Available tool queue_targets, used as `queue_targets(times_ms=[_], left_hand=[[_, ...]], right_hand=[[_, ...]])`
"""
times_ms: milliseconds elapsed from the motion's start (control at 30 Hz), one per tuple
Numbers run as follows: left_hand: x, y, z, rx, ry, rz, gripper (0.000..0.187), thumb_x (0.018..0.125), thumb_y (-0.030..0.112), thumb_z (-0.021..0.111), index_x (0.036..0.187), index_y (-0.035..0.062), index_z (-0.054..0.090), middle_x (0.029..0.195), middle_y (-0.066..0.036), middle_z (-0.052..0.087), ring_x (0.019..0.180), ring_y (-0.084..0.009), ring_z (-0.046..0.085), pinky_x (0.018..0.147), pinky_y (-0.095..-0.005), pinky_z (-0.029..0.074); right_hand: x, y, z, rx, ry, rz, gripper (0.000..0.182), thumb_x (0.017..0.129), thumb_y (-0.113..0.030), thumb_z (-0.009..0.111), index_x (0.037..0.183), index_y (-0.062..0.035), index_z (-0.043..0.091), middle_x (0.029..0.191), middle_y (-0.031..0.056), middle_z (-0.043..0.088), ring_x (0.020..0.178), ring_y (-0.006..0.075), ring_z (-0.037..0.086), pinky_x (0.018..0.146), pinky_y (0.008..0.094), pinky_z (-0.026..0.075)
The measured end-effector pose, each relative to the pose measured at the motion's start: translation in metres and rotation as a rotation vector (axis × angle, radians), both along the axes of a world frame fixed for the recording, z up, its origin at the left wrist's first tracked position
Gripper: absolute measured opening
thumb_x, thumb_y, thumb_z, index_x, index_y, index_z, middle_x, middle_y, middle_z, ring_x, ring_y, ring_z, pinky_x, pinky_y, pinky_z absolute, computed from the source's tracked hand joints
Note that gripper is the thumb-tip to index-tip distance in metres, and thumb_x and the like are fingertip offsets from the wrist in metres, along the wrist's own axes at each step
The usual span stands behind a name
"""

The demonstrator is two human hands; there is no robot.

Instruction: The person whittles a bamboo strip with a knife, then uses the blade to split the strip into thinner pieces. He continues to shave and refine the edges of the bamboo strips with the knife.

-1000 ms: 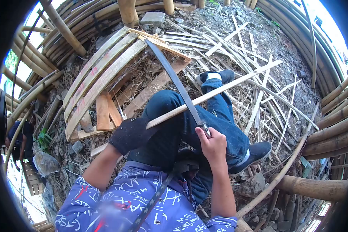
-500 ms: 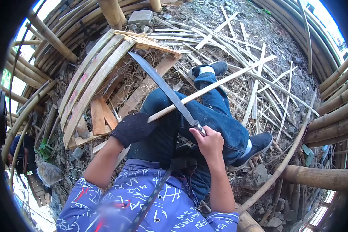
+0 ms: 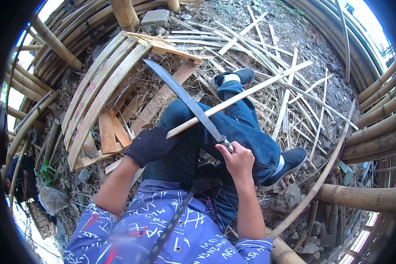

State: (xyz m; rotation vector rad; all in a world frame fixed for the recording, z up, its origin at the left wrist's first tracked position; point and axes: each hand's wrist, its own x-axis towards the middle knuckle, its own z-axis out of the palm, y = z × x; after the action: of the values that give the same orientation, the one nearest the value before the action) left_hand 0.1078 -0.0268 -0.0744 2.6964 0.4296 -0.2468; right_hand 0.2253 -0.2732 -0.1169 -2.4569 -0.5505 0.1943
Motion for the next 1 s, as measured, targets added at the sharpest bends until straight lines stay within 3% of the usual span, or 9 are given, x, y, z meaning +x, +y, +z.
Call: queue_targets(times_ms=[267,600,700,767,833,1000], left_hand=[[-0.005,0.0,-0.006,0.001,-0.049,0.037,0.047,0.09,0.047,0.056,0.084,0.0017,0.066,0.078,-0.023,0.066,0.072,-0.0418,0.066,0.067,-0.0513,0.052],[-0.007,0.0,-0.006,0.003,-0.118,0.02,0.047,0.09,0.048,0.056,0.084,0.0024,0.066,0.074,-0.022,0.066,0.07,-0.0408,0.066,0.065,-0.0513,0.051],[-0.013,0.003,-0.007,0.0,-0.166,0.029,0.047,0.09,0.047,0.057,0.081,0.0016,0.065,0.072,-0.023,0.065,0.069,-0.0411,0.065,0.064,-0.0514,0.051],[-0.014,0.003,-0.004,0.006,-0.197,0.032,0.047,0.089,0.047,0.058,0.079,0.0014,0.064,0.071,-0.023,0.065,0.068,-0.0413,0.065,0.063,-0.0513,0.051],[-0.01,0.0,0.004,-0.027,-0.129,0.057,0.048,0.089,0.047,0.059,0.078,0.0011,0.063,0.069,-0.024,0.064,0.066,-0.0419,0.065,0.062,-0.0512,0.051],[-0.009,0.0,-0.014,0.006,-0.208,0.046,0.049,0.088,0.049,0.059,0.078,0.001,0.064,0.069,-0.024,0.064,0.066,-0.042,0.065,0.062,-0.0509,0.051]], right_hand=[[0.006,-0.012,-0.004,-0.103,-0.188,0.004,0.061,0.078,-0.066,0.062,0.072,-0.0057,0.064,0.065,0.0175,0.064,0.065,0.041,0.064,0.056,0.0471,0.05],[0.01,-0.021,-0.003,-0.081,-0.166,-0.018,0.063,0.079,-0.065,0.063,0.067,-0.0031,0.055,0.062,0.0198,0.059,0.069,0.0447,0.059,0.057,0.0478,0.046],[0.023,-0.033,-0.009,-0.119,-0.292,-0.027,0.062,0.081,-0.064,0.062,0.07,-0.0038,0.06,0.061,0.018,0.061,0.062,0.0411,0.062,0.054,0.0471,0.047],[0.044,-0.052,-0.009,-0.057,-0.098,-0.215,0.064,0.085,-0.061,0.061,0.065,-0.0005,0.056,0.056,0.0177,0.056,0.053,0.0387,0.056,0.053,0.0456,0.042],[0.061,-0.064,-0.014,0.071,-0.088,-0.297,0.066,0.088,-0.058,0.06,0.062,0.0023,0.053,0.053,0.0173,0.051,0.05,0.0362,0.049,0.053,0.0445,0.039],[0.057,-0.064,-0.014,0.175,-0.062,-0.348,0.063,0.083,-0.054,0.068,0.061,0.003,0.053,0.053,0.0159,0.051,0.049,0.0266,0.049,0.054,0.0422,0.04]])
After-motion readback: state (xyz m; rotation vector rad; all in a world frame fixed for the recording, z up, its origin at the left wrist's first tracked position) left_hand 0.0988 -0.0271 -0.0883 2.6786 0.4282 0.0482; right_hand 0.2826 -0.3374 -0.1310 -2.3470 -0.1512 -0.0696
